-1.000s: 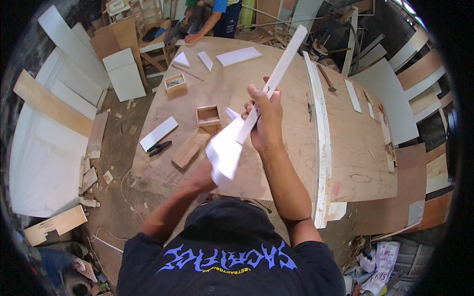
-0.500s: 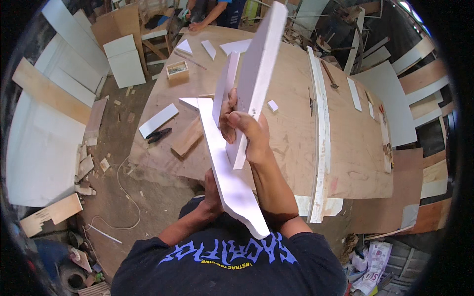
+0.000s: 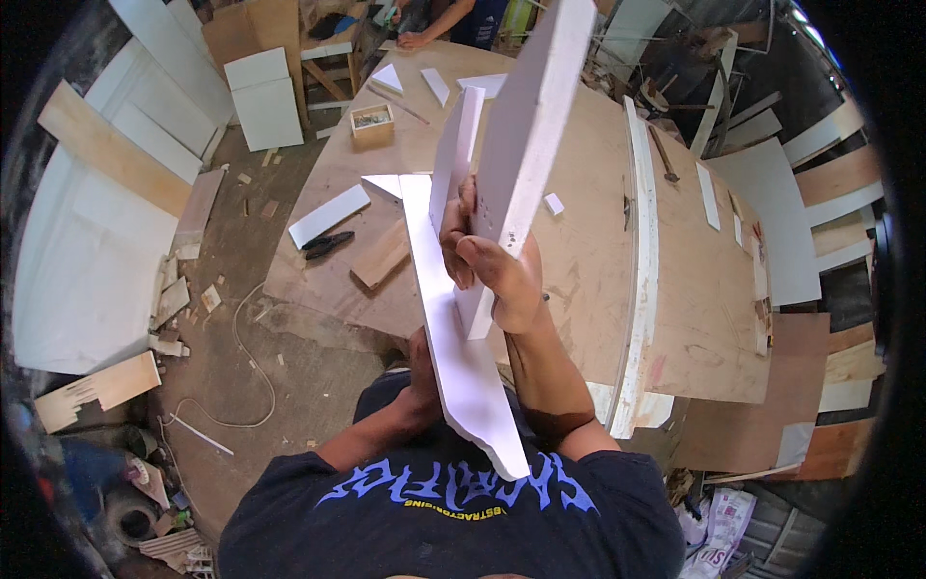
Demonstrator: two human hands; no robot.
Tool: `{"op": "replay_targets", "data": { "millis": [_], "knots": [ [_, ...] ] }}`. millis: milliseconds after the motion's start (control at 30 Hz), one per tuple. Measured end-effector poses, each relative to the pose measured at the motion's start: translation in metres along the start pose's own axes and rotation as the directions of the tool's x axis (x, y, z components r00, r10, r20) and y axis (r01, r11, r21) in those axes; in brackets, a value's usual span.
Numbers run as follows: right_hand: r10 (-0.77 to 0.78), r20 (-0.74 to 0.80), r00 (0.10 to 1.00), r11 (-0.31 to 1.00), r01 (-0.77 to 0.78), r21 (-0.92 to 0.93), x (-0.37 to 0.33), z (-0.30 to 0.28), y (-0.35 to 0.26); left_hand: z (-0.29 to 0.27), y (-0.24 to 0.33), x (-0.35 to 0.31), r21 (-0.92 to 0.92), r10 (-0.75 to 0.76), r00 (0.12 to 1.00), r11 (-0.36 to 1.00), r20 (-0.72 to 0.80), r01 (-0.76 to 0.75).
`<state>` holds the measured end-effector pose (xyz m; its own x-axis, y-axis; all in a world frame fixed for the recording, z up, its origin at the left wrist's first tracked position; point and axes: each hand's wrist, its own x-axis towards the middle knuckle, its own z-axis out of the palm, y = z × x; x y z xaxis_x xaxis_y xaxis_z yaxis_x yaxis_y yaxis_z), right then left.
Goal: The person assembles pieces of a white model airplane by fitting sections together and hammering small fasteners into the structure.
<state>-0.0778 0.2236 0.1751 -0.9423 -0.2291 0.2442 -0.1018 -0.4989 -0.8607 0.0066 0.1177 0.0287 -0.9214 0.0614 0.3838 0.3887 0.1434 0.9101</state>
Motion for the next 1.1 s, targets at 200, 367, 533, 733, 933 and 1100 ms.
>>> {"op": "replay_targets", "data": {
  "millis": [200,367,533,733,933,1100],
  "knots": [
    [0.024,0.005,1.0,1.0,-0.024,0.003,-0.003,0.001,0.001,-0.001,-0.004,0.0,0.092,0.034,0.999,0.995,-0.014,-0.033],
    [-0.006,0.017,1.0,0.999,0.006,-0.034,-0.004,-0.002,0.003,-0.003,-0.015,-0.009,0.111,0.007,0.994,0.994,0.106,-0.018],
    [0.014,-0.059,0.998,0.982,-0.025,-0.186,0.005,-0.008,0.01,0.006,-0.029,0.001,-0.009,-0.048,0.999,0.999,-0.02,0.048],
    [-0.078,-0.167,0.983,0.96,0.029,-0.278,0.031,-0.017,0.003,-0.015,0.002,0.038,-0.49,-0.236,0.955,0.821,0.177,0.294],
    [-0.194,-0.278,0.941,0.94,0.097,-0.327,0.057,-0.035,-0.021,-0.04,0.042,0.1,-0.307,-0.319,0.827,0.818,0.464,0.487],
    [-0.266,-0.338,0.903,0.892,0.097,-0.442,0.059,-0.03,-0.019,-0.03,0.04,0.097,-0.411,-0.371,0.787,0.698,0.493,0.586]
  ]
}}
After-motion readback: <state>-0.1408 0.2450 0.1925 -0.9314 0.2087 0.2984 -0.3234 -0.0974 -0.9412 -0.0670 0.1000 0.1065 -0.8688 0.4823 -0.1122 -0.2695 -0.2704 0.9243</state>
